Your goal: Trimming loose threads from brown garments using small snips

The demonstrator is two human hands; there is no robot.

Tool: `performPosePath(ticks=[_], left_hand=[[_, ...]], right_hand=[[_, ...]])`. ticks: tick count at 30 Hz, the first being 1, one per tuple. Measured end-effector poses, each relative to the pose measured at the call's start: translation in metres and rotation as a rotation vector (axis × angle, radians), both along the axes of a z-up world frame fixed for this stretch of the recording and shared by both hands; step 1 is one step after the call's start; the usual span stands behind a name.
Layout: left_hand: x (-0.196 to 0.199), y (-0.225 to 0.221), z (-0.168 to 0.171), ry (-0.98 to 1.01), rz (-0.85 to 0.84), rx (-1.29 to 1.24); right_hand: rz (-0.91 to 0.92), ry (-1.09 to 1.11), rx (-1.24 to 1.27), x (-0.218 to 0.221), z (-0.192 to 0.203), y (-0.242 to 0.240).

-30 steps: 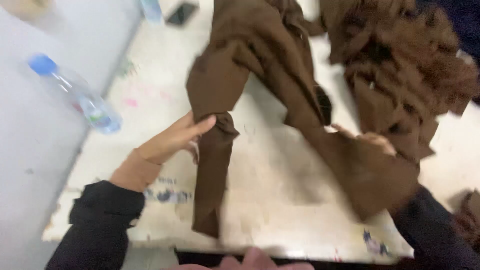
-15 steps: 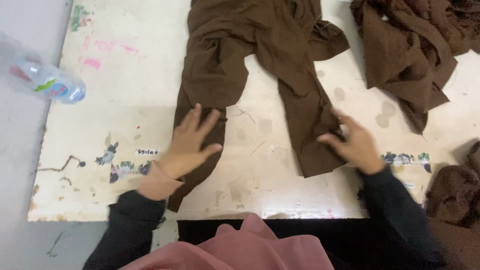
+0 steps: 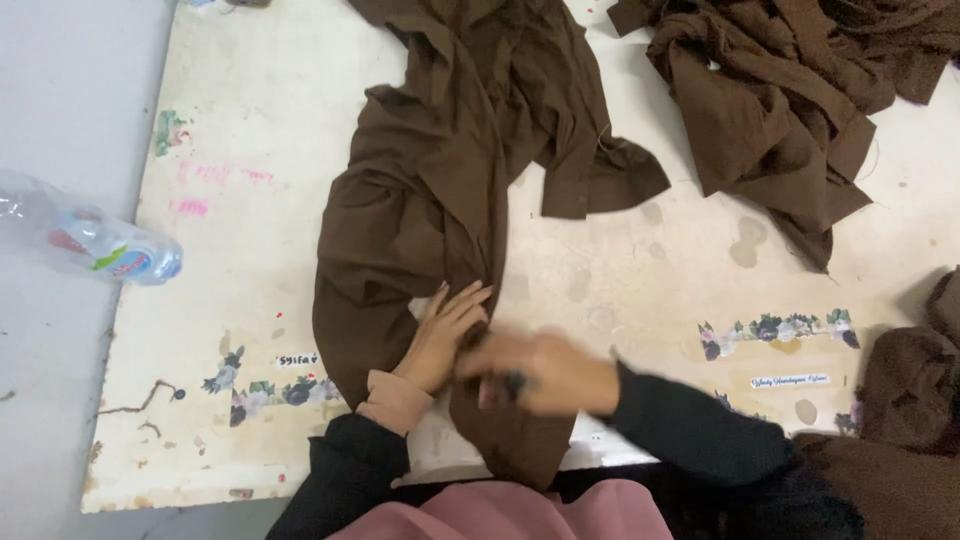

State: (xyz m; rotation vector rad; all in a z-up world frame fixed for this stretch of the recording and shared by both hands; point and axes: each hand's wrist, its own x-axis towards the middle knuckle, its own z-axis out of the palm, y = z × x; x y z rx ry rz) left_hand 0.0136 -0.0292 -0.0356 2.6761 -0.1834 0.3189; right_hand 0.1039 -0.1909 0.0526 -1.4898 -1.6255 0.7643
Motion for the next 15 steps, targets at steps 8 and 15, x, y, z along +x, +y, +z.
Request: performPosePath(ticks=[8, 15], left_hand=[[-0.005, 0.019, 0.009, 0.148, 0.170, -0.225], [0.016, 0.095, -0.020, 0.182, 0.314, -0.319]], right_hand=[[-0.887, -0.680, -0.263, 0.138, -0.075, 0.005], [-0.784, -0.804, -0.326, 0.118, -0.100, 0.006]])
